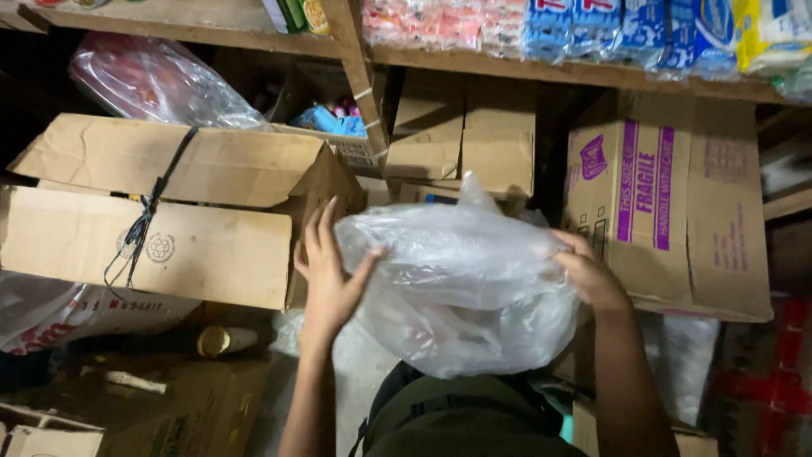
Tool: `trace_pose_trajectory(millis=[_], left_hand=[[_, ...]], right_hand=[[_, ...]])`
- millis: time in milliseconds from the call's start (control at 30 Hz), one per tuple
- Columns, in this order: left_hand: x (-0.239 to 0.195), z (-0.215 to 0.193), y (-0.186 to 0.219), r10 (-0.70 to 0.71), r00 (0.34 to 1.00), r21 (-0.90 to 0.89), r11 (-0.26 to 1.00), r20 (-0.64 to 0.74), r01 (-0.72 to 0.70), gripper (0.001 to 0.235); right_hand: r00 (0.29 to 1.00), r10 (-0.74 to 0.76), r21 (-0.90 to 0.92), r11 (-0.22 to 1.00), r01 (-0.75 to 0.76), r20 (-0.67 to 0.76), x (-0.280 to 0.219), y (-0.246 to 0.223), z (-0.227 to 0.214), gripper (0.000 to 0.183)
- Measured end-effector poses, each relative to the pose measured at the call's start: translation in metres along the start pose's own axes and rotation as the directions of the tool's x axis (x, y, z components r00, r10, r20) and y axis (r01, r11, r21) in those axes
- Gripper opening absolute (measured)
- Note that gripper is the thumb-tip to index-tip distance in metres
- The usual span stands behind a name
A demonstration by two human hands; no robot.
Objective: Tying a cardboard box with plastic twine and then packing individual detergent packets into a large plastic bag.
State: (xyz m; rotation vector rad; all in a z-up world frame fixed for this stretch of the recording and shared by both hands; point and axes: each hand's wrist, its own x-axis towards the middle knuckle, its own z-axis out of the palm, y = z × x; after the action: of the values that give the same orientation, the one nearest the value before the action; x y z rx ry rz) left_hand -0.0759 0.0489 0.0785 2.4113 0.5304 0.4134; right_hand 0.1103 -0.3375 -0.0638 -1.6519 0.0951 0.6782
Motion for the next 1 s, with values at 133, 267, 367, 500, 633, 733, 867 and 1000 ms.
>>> trace_pose_trajectory(millis=[133, 267, 367, 500, 633, 733, 867, 1000], left_hand=[[-0.001, -0.012, 0.064, 0.322, 0.947, 0.001, 0.947, 0.009, -0.322, 0.12], [0.019, 0.046, 0.05, 0.504, 0.813, 0.058, 0.839, 0.292, -0.541, 0.109], [0.047, 0.088, 0.025, 0.385, 0.804, -0.051, 0.912, 0.454, -0.408, 0.075], [0.088, 0.103, 0.023, 0.308, 0.926, -0.175, 0.946, 0.217, -0.273, 0.058], [0.134, 0.143, -0.014, 0.364, 0.922, -0.279, 0.906, 0.133, -0.317, 0.05], [0.153, 0.131, -0.024, 0.298, 0.948, 0.046, 0.951, 0.115, -0.305, 0.028], [0.142, 0.067, 0.002, 0.192, 0.981, 0.199, 0.961, 0.013, -0.191, 0.069], [0.07, 0.065, 0.014, 0.514, 0.846, 0.145, 0.856, -0.14, -0.496, 0.093]], right_hand=[[0.944, -0.176, 0.086, 0.984, 0.158, 0.28, -0.002, -0.02, 0.016, 0.05], [0.92, -0.216, -0.175, 0.943, 0.284, 0.326, -0.034, -0.093, 0.06, 0.042], [0.841, -0.524, -0.22, 0.812, 0.541, 0.133, -0.068, -0.135, 0.098, 0.041], [0.305, -0.929, -0.569, 0.371, 0.734, -0.211, -0.079, -0.104, 0.138, 0.015], [0.568, -0.819, -0.633, 0.396, 0.666, 0.085, -0.068, -0.054, 0.173, 0.023], [0.915, -0.301, -0.909, 0.236, 0.344, 0.268, -0.039, 0.01, 0.159, 0.047], [0.911, 0.344, -0.964, 0.212, 0.159, 0.226, -0.035, 0.045, 0.151, 0.044], [0.943, 0.22, -0.902, 0.405, 0.146, 0.251, -0.038, 0.015, 0.17, 0.052]])
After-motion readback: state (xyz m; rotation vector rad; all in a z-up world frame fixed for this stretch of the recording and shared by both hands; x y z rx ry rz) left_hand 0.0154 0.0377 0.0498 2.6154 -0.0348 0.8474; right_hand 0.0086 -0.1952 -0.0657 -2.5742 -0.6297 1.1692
